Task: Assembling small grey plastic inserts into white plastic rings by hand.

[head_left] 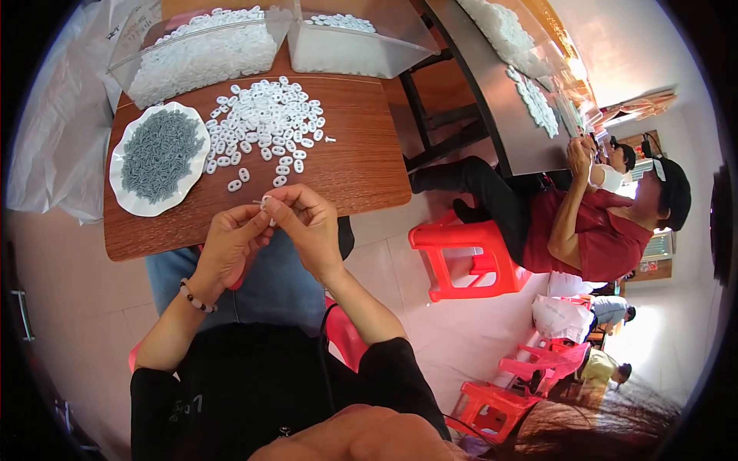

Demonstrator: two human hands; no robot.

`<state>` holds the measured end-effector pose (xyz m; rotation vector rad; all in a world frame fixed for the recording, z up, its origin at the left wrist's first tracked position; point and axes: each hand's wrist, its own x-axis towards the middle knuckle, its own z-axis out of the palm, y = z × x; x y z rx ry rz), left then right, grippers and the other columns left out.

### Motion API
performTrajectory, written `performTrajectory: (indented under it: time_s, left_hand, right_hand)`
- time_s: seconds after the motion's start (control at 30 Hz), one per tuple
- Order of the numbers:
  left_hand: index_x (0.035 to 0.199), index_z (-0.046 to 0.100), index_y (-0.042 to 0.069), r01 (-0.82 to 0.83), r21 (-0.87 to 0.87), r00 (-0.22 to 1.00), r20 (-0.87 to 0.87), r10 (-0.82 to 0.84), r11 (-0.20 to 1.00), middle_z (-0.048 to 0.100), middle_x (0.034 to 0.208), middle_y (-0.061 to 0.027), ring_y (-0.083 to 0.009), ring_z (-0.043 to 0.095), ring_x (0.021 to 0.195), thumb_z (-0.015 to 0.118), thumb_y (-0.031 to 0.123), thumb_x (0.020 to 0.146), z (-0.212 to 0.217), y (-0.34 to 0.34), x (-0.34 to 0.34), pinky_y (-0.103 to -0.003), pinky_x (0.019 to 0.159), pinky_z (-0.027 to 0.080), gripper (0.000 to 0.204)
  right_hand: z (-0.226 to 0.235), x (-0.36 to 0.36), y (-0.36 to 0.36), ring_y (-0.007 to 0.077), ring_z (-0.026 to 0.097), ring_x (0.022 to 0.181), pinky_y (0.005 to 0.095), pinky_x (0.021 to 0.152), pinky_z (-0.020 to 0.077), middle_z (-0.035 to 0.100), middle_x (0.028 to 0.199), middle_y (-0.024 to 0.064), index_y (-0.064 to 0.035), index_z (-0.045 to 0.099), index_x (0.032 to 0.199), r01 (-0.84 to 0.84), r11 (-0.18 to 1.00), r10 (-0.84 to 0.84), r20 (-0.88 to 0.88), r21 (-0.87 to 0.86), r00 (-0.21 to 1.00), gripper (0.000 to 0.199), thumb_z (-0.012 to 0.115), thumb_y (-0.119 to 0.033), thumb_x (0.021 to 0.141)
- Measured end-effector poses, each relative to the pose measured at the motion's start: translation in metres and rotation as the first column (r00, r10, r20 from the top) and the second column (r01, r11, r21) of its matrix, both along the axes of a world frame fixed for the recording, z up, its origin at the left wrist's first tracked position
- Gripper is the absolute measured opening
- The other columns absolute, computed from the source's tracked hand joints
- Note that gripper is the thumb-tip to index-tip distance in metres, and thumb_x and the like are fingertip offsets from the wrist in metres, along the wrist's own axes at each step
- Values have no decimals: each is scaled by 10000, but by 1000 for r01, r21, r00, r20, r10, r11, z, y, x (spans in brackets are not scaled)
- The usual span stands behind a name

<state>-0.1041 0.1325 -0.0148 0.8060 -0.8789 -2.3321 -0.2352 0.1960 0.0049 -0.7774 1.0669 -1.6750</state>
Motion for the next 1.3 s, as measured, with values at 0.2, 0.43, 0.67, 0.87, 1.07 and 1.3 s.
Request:
performTrajectory:
  time_s: [0.2, 0.43, 0.67, 0.87, 1.07, 1.3]
  left_hand:
    - [962, 652, -2, 80, 27, 996, 46, -81, 996, 660, 766, -46, -91, 614, 625, 615, 269, 922, -8, -4, 12, -202, 542, 497, 276]
    - [977, 655, -19, 144, -75, 985, 107, -136, 987, 681, 796, -76, -100, 647, 623, 594, 201, 933, -9, -16, 22, -195, 545, 525, 233]
    - [1033, 647, -35, -11, -468, 934, 310, 176, 884, 677, 827, -57, -82, 622, 647, 599, 177, 927, 7, -8, 23, -185, 553, 497, 241]
    - [1019, 659, -4, -105, -132, 977, 169, 127, 986, 664, 844, -31, -65, 593, 692, 633, 215, 911, 8, -9, 24, -184, 608, 480, 246]
    - [1012, 665, 19, -59, -64, 996, 64, 63, 996, 668, 856, -25, -53, 604, 697, 619, 202, 923, 2, -14, 39, -172, 600, 488, 209]
    - [979, 673, 28, -45, -43, 997, 62, 47, 998, 666, 841, -19, -47, 593, 681, 622, 219, 921, 8, -17, 38, -193, 533, 472, 206]
  right_hand:
    - [-12, 13, -2, 61, 588, 804, 200, 705, 483, 636, 874, 33, 21, 614, 1003, 26, 999, -29, -196, -19, 980, 113, 615, -33, 904]
    - [-10, 13, -2, 46, 574, 793, 196, 692, 476, 628, 874, 11, 9, 620, 986, 4, 1000, 4, -388, 20, 922, 123, 644, -63, 889]
    - [-6, 17, -6, 62, 591, 768, 205, 688, 486, 649, 847, 27, 9, 631, 963, -21, 999, 34, -285, 47, 958, 111, 645, -72, 889]
    - [-3, 0, 4, 96, 609, 793, 226, 724, 485, 663, 893, 56, 19, 631, 984, 77, 993, -61, -175, 88, 983, 107, 628, -35, 891]
    - [-3, 1, -2, 57, 583, 775, 194, 711, 454, 657, 860, 21, 8, 655, 963, 30, 992, -6, -189, 123, 982, 95, 647, -20, 873]
    - [3, 4, -3, 33, 545, 726, 175, 670, 426, 629, 802, -11, 13, 665, 932, 74, 989, -25, -341, 132, 940, 76, 657, -24, 866]
